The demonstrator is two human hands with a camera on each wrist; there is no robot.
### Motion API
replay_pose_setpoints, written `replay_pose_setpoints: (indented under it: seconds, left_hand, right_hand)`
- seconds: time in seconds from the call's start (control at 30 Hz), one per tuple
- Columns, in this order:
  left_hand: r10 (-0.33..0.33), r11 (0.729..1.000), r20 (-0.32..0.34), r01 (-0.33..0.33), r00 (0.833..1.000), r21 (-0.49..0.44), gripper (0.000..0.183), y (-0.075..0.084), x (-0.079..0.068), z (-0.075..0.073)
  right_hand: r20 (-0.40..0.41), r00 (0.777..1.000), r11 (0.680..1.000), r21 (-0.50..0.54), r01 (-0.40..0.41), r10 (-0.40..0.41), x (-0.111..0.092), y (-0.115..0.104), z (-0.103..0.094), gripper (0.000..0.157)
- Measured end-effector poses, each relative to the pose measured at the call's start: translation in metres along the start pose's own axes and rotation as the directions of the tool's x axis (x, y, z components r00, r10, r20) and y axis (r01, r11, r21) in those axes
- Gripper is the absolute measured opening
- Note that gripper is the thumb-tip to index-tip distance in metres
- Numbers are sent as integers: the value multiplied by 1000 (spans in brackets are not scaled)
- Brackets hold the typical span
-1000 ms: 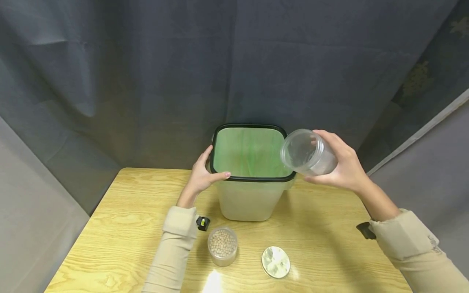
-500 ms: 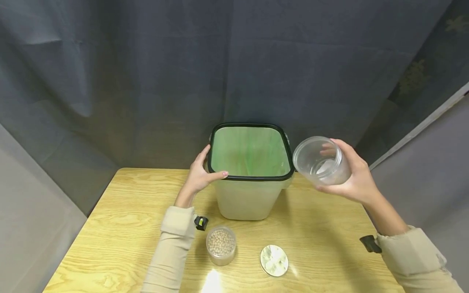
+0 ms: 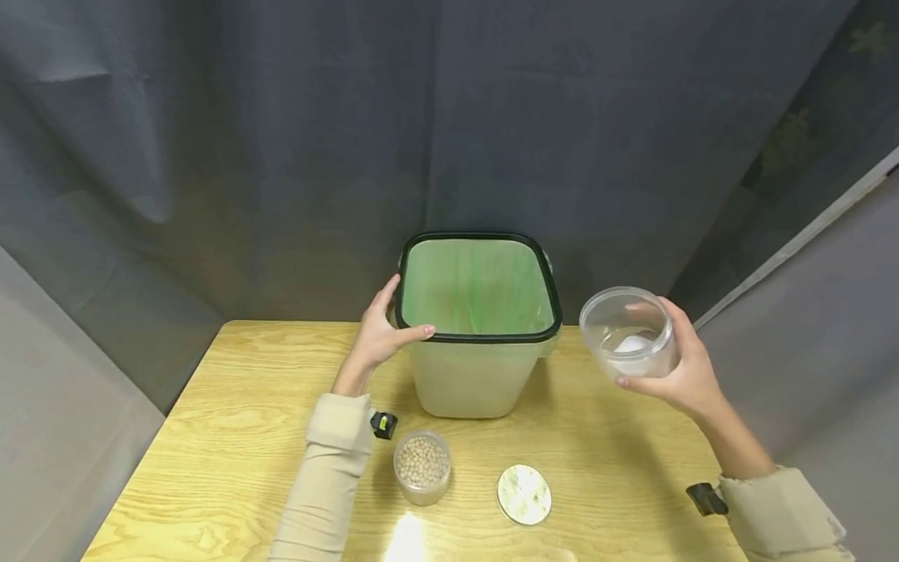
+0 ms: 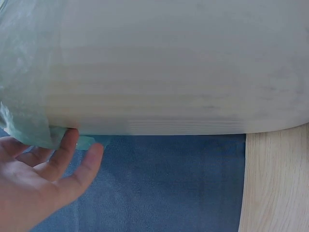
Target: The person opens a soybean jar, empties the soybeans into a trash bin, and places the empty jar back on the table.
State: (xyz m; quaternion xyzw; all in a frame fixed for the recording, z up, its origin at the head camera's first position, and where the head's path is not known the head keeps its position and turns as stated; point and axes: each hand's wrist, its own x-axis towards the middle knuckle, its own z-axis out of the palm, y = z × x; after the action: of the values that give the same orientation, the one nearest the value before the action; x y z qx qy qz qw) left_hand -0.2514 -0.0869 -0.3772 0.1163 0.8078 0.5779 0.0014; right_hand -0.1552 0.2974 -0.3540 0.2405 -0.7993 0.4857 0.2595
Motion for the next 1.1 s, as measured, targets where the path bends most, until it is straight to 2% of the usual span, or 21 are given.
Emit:
replay_pose_setpoints:
  seconds: [0.13, 0.27, 0.37, 0.47, 0.57, 0.67, 0.77, 1.0, 1.1]
  left_hand:
    - [1, 1000, -1, -1, 1000, -2, 100, 0, -1, -2]
    - [-9, 1000, 6, 9, 1000, -2, 100, -1, -2, -4]
    - [-21, 1000, 13, 21, 1000, -4, 100, 2, -2, -5]
    - [-31, 1000, 19, 31, 999, -1, 98, 12, -7, -6]
    - [-35, 999, 20, 35, 999, 2, 96, 27, -16, -7]
    - [-33, 999, 23, 33, 999, 1, 93, 37, -22, -7]
    - [-40, 999, 29, 40, 999, -3, 94, 35, -21, -7]
    - [-7, 1000, 20, 7, 1000, -8, 100, 3, -5, -5]
    - [-9, 1000, 12, 9, 1000, -5, 100, -3, -2, -4]
  right_hand:
    - [-1, 997, 997, 11, -73, 73, -11, 8, 1, 107]
    - [24, 992, 987, 98, -129, 127, -20, 14, 3, 103]
    - [35, 986, 983, 83, -166, 164, -30, 20, 3, 102]
    - [56, 978, 979, 36, -202, 200, -43, 26, 5, 102]
    - [93, 969, 971, 54, -234, 229, -58, 36, 9, 100]
    - [94, 957, 959, 53, -279, 273, -72, 45, 15, 98]
    - [80, 945, 947, 18, -320, 318, -87, 54, 20, 99]
    - [116, 900, 908, -54, -416, 420, -120, 75, 32, 100]
    - [124, 877, 885, -87, -457, 465, -133, 84, 36, 99]
